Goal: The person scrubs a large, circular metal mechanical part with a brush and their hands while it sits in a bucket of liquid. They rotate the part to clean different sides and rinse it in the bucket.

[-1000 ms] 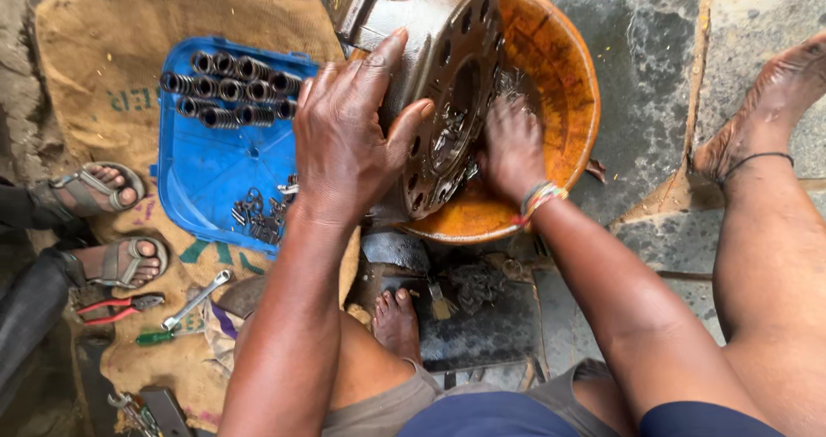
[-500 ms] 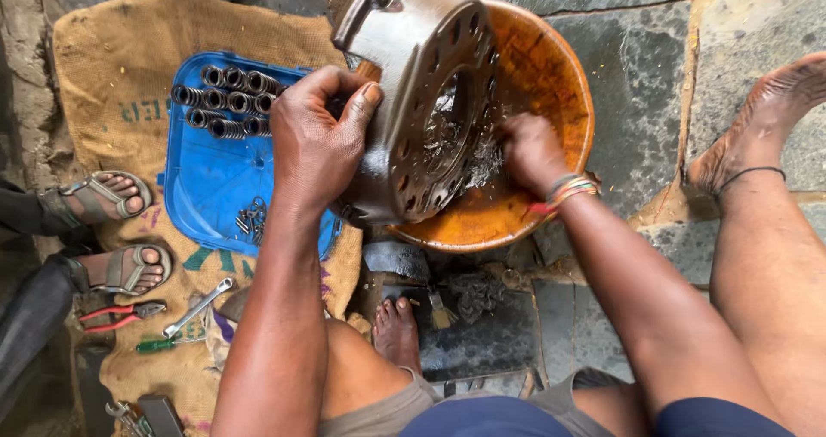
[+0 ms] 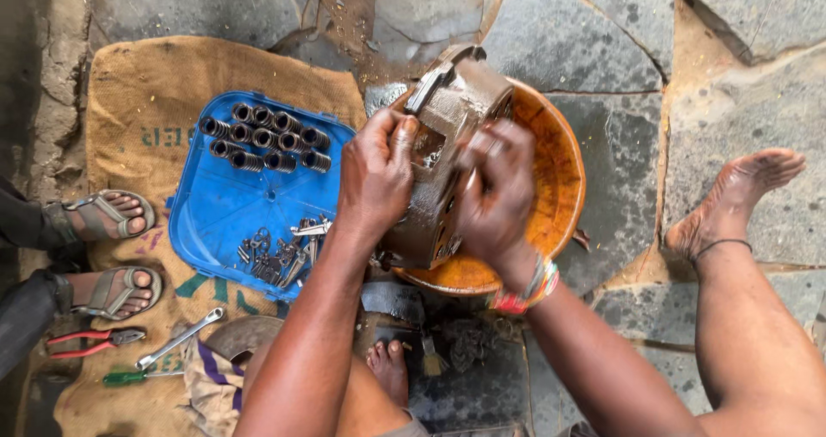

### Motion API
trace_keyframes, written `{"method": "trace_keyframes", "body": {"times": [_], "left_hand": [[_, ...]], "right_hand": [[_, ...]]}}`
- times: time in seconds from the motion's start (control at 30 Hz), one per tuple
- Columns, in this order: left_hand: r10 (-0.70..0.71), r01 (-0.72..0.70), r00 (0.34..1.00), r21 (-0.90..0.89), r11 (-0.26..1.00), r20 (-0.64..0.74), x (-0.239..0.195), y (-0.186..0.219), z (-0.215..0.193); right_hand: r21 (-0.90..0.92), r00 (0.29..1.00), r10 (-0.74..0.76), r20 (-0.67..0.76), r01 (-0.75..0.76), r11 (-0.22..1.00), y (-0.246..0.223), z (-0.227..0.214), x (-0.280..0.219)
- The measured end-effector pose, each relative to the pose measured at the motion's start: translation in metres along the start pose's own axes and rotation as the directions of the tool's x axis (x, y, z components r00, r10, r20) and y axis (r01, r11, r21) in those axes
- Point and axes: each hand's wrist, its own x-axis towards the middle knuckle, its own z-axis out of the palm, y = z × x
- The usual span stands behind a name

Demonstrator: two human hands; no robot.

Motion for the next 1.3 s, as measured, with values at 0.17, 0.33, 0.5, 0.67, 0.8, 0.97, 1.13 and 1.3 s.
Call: {"method": "trace_keyframes", "body": {"times": [0.17,0.33,0.5,0.67,0.8,0.97,1.13,1.3], "left_hand": [[0.067,-0.066,0.997,0.002,0.998,-0.035,0.001,-0.009,0.001],[-0.116,0.126,0.986,-0.086,0.988,0.118,-0.004,0.010,-0.005],[0.123,-0.102,0.984,-0.162,0.982,0.126,-0.005,0.013,-0.006],[-0.033,0.078,0.975,-0.203,0.976,0.218,0.001,0.000,-0.009],[0.067,0.005,0.967,-0.282,0.959,0.245,0.004,-0.010,-0.010],[0.312,-0.272,0.931,-0.212,0.939,0.190,0.003,-0.007,-0.009],[0.046,-0.023,0.953,-0.080,0.997,0.300,0.005,0.010,-0.005],[-0.031,0.047,0.942,-0.040,0.998,0.334,0.000,0.022,-0.007]], "right_hand": [[0.060,0.960,-0.213,0.183,0.206,0.977,0.008,0.005,0.021],[0.075,0.948,0.040,0.315,-0.067,0.995,0.070,-0.004,0.088],[0.115,0.955,0.009,0.297,-0.045,0.992,0.051,-0.008,0.076],[0.118,0.924,-0.232,0.304,0.206,0.972,0.020,-0.012,0.051],[0.228,0.964,0.010,0.267,-0.073,0.971,0.056,-0.006,0.076],[0.167,0.961,0.115,0.250,-0.159,0.973,0.065,-0.016,0.084],[0.036,0.901,-0.279,0.332,0.284,0.958,0.031,-0.010,0.069],[-0.062,0.950,-0.050,0.308,0.073,0.995,0.067,-0.014,0.092]]}}
